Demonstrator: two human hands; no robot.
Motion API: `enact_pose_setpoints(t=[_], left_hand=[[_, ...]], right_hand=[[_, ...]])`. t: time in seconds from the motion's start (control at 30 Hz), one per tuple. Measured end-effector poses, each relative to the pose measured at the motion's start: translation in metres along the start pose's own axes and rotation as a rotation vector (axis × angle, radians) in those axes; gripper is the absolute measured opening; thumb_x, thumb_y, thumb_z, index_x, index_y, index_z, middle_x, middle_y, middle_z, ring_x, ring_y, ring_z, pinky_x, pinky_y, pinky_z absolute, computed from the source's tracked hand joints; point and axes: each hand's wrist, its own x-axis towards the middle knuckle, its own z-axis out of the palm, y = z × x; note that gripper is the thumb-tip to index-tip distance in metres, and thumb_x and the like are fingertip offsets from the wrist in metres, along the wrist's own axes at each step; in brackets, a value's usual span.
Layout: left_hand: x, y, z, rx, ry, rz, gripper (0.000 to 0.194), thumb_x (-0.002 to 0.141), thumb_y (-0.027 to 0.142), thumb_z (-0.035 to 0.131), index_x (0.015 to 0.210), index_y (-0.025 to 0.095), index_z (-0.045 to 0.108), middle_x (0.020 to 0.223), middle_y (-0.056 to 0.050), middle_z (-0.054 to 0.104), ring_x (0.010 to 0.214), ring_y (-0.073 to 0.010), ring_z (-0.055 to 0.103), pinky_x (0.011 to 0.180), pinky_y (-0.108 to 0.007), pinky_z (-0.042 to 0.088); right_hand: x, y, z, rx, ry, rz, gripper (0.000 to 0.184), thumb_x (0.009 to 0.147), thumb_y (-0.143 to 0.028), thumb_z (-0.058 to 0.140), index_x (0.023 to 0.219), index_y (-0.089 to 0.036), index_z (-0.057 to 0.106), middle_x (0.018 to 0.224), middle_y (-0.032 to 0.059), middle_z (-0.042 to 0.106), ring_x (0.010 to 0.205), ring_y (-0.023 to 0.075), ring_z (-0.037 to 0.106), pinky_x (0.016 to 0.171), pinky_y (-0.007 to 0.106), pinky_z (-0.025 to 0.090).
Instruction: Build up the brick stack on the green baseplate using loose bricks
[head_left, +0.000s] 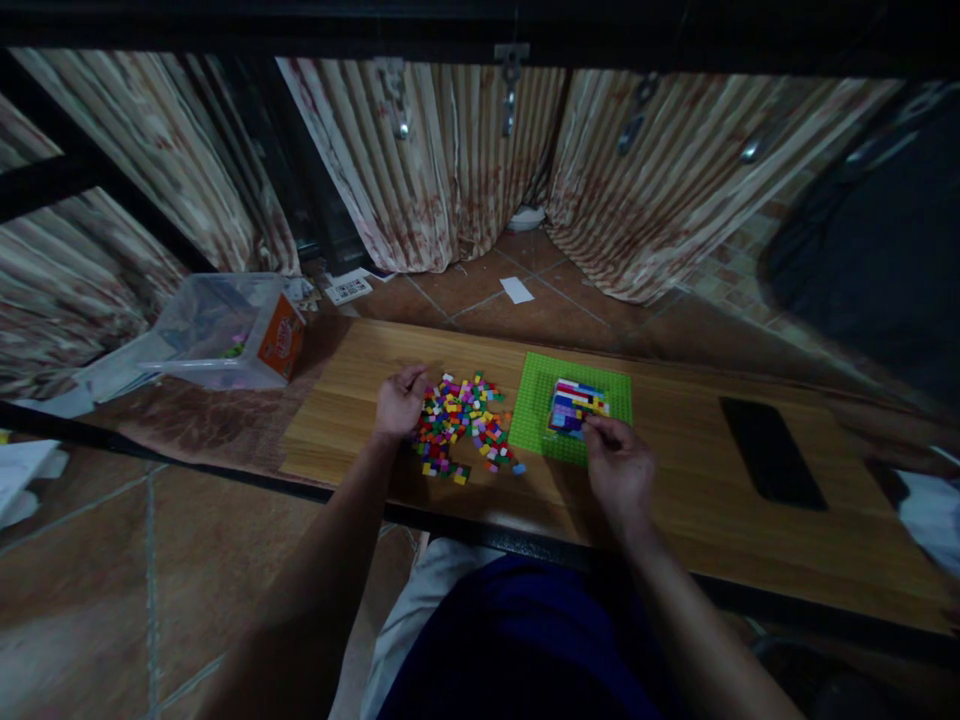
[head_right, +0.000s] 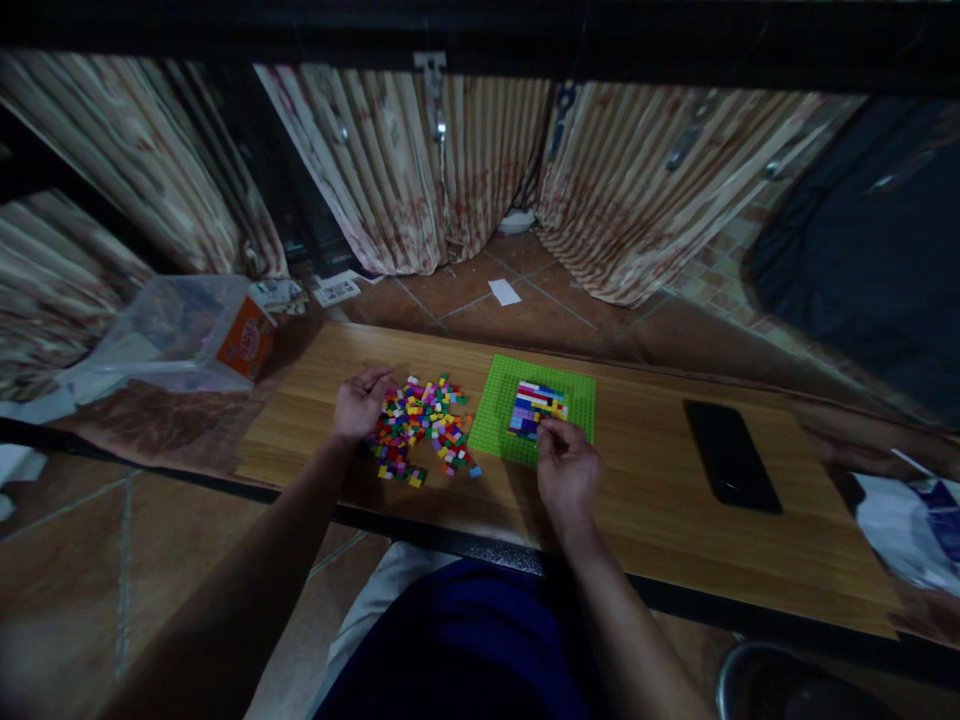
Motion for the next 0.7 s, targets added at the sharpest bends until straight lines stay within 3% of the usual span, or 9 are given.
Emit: enact_pose_setpoints(t=[0.07,0.3,0.5,0.7], left_hand=[[0.001,-0.003,0.001,-0.004,0.002,0.0,0.028,0.084,0.029,0.054,0.103,0.015,0.068,0.086,-0.006,0.076,0.082,-0.0194,0.071,0.081,-0.03,0.055],[0.006,-0.016,0.001,0.0,-0.004,0.005,0.029,0.083,0.032,0.056,0.104,0.017,0.068,0.085,-0.005,0.076,0.082,-0.0201,0.071,0.081,-0.031,0.055],[0.005,-0.011,0.0,-0.016,-0.006,0.002,0.031,0.083,0.033,0.054,0.106,0.016,0.068,0.085,-0.005,0.076,0.082,-0.0192,0.071,0.08,-0.03,0.055],[0.004,-0.006,-0.002,0.055,0.004,0.021,0.031,0.083,0.034,0.054,0.103,0.015,0.068,0.083,-0.005,0.076,0.085,-0.0199,0.071,0.084,-0.031,0.053]], right_hand=[[-0.008,-0.009,-0.002,0.0,-0.03,-0.067,0.023,0.085,-0.039,0.057,0.088,-0.02,0.07,0.089,0.0075,0.072,0.078,0.0206,0.066,0.075,0.036,0.053],[-0.04,-0.03,0.006,-0.027,-0.464,-0.293,0.019,0.088,-0.03,0.056,0.102,-0.025,0.069,0.101,0.0054,0.069,0.096,0.0215,0.065,0.085,0.037,0.052],[-0.052,-0.024,0.017,-0.14,-0.5,-0.374,0.017,0.089,-0.028,0.056,0.1,-0.026,0.069,0.098,0.0057,0.068,0.093,0.0223,0.063,0.083,0.037,0.051],[-0.053,-0.025,0.016,-0.095,-0.477,-0.377,0.013,0.089,-0.022,0.055,0.09,-0.025,0.068,0.092,0.0042,0.068,0.088,0.02,0.062,0.08,0.034,0.051]])
